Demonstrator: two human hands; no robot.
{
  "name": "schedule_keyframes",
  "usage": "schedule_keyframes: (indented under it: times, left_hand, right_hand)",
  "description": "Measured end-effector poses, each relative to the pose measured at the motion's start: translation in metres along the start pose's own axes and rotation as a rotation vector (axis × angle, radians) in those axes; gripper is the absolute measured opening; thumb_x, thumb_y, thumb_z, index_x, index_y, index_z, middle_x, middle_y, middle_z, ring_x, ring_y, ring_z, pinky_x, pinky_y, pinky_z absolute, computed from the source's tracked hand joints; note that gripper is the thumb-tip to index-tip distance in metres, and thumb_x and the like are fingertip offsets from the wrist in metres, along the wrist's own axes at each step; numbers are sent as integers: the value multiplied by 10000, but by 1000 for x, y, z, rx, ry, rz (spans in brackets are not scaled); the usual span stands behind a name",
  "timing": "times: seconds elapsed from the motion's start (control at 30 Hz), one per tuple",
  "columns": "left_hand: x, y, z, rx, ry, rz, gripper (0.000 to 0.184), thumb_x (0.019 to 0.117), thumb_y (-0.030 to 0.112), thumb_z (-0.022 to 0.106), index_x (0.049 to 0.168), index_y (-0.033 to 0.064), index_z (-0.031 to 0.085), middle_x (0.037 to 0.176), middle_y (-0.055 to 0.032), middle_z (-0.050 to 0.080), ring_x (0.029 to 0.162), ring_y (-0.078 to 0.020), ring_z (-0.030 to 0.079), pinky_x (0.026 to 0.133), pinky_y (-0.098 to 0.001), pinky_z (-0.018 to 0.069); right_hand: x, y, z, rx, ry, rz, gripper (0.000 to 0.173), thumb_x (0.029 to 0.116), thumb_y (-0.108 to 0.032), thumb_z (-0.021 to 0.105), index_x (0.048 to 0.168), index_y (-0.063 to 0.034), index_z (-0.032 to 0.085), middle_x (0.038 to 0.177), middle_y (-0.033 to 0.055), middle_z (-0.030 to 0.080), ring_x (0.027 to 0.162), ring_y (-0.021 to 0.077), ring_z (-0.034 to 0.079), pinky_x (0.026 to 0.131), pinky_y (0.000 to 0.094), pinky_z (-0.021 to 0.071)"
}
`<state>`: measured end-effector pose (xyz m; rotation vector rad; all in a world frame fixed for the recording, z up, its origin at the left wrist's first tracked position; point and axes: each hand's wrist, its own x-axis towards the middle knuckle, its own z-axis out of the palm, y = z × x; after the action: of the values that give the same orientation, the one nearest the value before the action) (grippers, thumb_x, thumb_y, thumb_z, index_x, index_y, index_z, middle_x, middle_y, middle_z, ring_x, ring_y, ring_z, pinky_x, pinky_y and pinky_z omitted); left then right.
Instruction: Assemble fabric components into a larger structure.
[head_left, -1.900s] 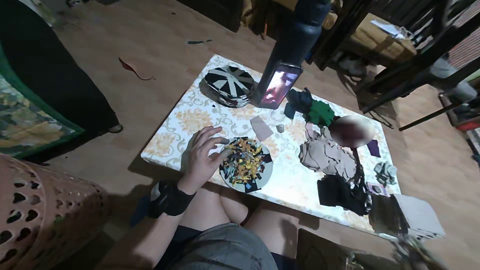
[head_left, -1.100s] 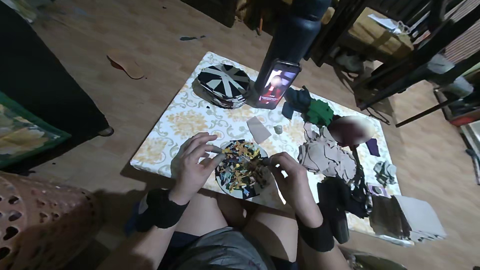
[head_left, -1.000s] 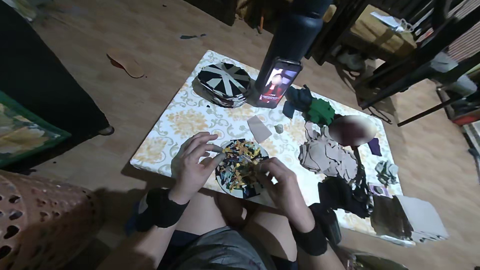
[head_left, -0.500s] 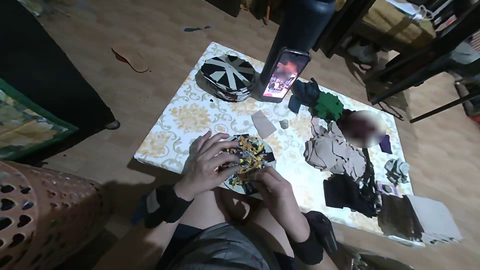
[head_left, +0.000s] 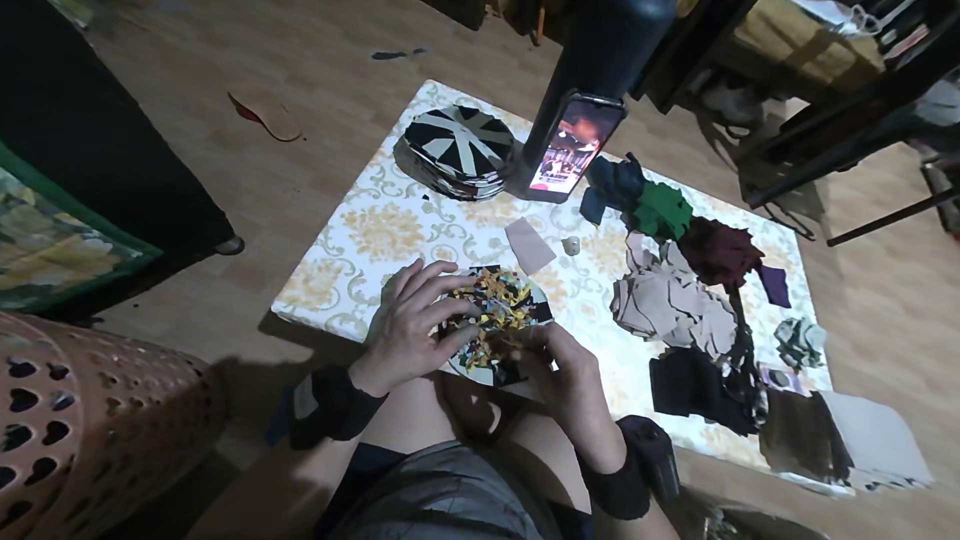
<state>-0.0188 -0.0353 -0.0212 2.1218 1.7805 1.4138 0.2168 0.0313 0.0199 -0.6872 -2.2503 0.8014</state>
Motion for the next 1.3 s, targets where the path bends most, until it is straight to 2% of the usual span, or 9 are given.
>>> schedule_keyframes:
  times: [0.2,0.4,0.53,0.63,0.8,0.93,1.1,1.2,1.3]
  left_hand:
    - [0,0,1,3,-14,14,236,937,365,684,981,156,783,1311,-50,676,1385,-270,506,1203,-601,273]
    - [0,1,-1,-64,-39,98,199,927,374,728,943,183,779,1312,-23,679,1409,-257,483,1221,-614,226]
    - [-3,8,1,40,-216,153,215,1007,356,607,1116,263,767,1440,-21,594,1469,-279,395,1197,-676,189]
    - [-7,12,3,125,-339,186,299,1048,291,495,1238,351,719,1519,-18,526,1501,-338,334,1155,-747,177]
    - [-7,9,1,79,-349,174,326,1019,198,500,1115,379,754,1527,14,521,1524,-324,292,1162,-758,123]
    - [-8,6,1,-2,-276,141,295,1045,229,489,1139,324,752,1495,-1,549,1505,-281,339,1198,-704,151]
    - [-11,2,-1,-111,-211,111,341,1011,106,481,981,271,777,1450,-5,591,1497,-276,359,1219,-650,200]
    - [-11,2,1,-43,-259,125,372,988,73,488,991,277,799,1466,-9,584,1502,-302,349,1208,-669,201]
    - [-10,4,2,-28,-246,128,363,999,85,473,1012,263,788,1457,7,591,1496,-277,365,1217,-648,214]
  right_hand:
    - [-4,-2,8,-158,-119,-30,158,959,-173,688,1037,-41,729,953,105,708,905,215,700,818,350,589]
    - [-5,-4,-5,-217,13,-57,109,951,-122,686,1012,-50,741,1049,115,708,973,203,693,853,321,585]
    - [-14,-1,-5,-274,72,-57,98,967,-153,676,994,-93,747,1122,105,707,1074,250,662,893,383,558]
    - [-21,3,9,-277,30,-40,121,991,-203,659,973,-134,756,1253,94,698,1291,319,578,1041,500,478]
    - [-24,6,14,-315,11,-29,130,987,-212,654,927,-167,761,1338,59,671,1377,337,507,1091,552,415]
    - [-24,8,9,-298,90,-16,121,973,-240,679,955,-145,752,1357,93,654,1375,362,502,1117,584,387]
    - [-30,6,18,-272,28,-64,235,991,-370,651,987,-156,749,1388,109,633,1415,393,463,1148,685,308]
    - [-31,7,21,-252,-55,-92,297,1007,-436,610,994,-177,755,1439,110,601,1457,405,407,1164,737,220]
    - [-30,9,16,-226,-22,-90,316,1000,-459,612,1025,-188,772,1448,116,593,1465,413,392,1170,746,198]
